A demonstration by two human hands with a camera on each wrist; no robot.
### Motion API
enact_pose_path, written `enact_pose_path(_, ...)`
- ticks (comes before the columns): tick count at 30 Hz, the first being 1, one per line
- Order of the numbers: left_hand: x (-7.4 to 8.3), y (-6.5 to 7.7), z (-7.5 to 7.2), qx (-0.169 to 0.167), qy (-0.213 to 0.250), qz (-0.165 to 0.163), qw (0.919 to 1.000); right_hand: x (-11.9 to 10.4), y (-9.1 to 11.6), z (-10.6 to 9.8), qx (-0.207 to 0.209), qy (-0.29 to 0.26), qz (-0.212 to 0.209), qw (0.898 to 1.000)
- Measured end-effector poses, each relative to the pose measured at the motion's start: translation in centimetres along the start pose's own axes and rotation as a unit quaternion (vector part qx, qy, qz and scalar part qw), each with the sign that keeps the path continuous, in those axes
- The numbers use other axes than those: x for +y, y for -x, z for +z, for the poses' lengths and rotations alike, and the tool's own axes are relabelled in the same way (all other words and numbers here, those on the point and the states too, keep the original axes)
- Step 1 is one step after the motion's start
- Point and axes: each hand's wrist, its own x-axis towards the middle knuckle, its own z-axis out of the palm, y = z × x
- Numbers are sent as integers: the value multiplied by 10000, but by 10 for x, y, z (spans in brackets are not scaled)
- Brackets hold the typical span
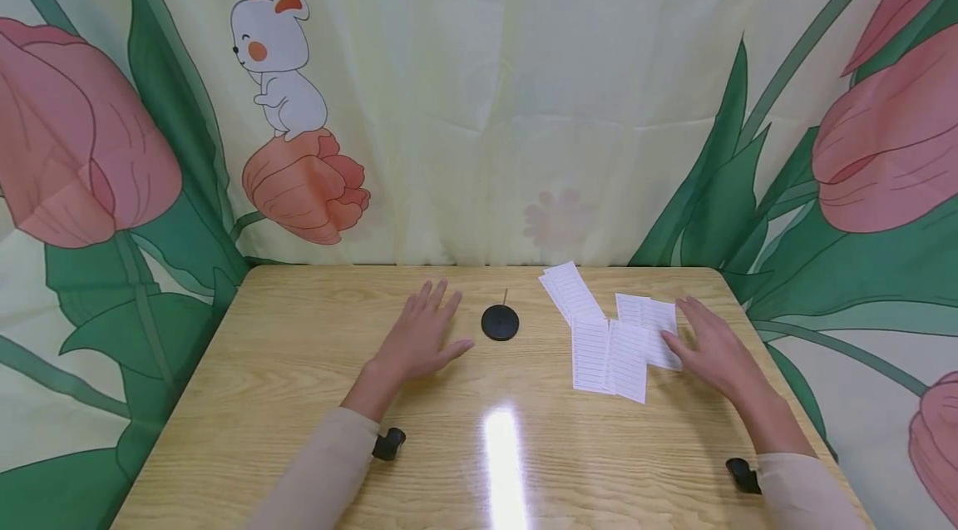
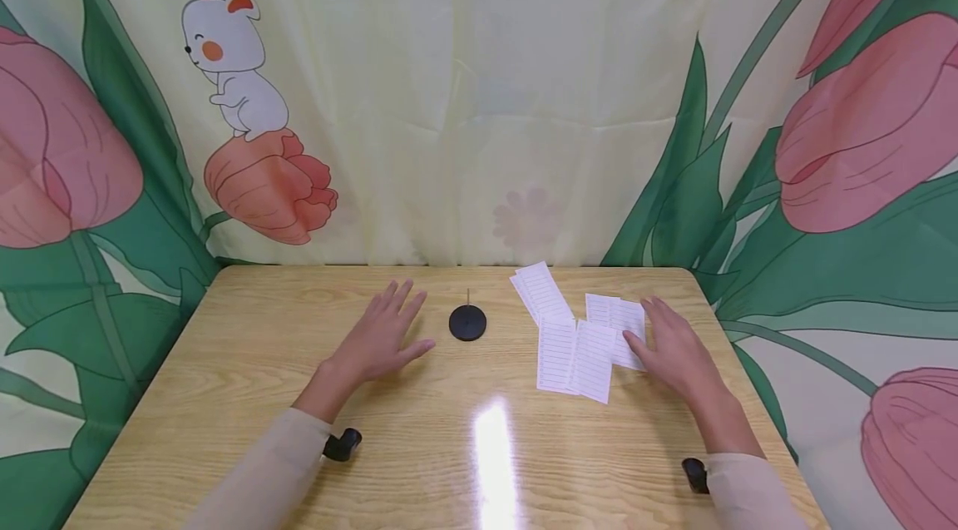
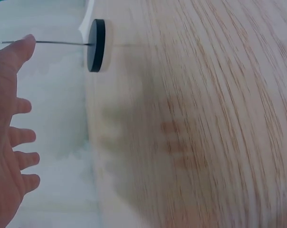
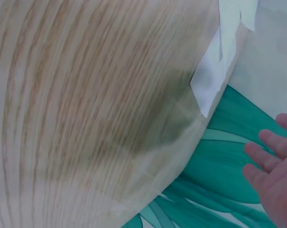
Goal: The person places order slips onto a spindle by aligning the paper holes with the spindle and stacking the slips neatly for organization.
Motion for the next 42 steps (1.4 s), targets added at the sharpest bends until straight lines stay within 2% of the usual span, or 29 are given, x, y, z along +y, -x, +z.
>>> enact_pose_path(9, 11, -12, 4, -11, 137, 66, 9999, 8, 3, 3, -223, -309, 434, 9983)
enact_pose_path(18, 18, -26, 17, 118, 603, 123, 9980, 18, 6, 11, -581, -734, 1156, 9889)
enact_pose_path(27, 20, -34, 26, 1, 773, 25, 9970, 26, 2, 25, -620, -990, 1441, 9826)
enact_pose_path(35, 22, -42, 37, -3, 1127, -59, 9936, 27, 2, 26, -511, -1115, 1555, 9802)
enact_pose_path(42, 26, -49, 45, 17, 1821, -172, 9831, 28, 2, 29, -476, -1115, 1704, 9779)
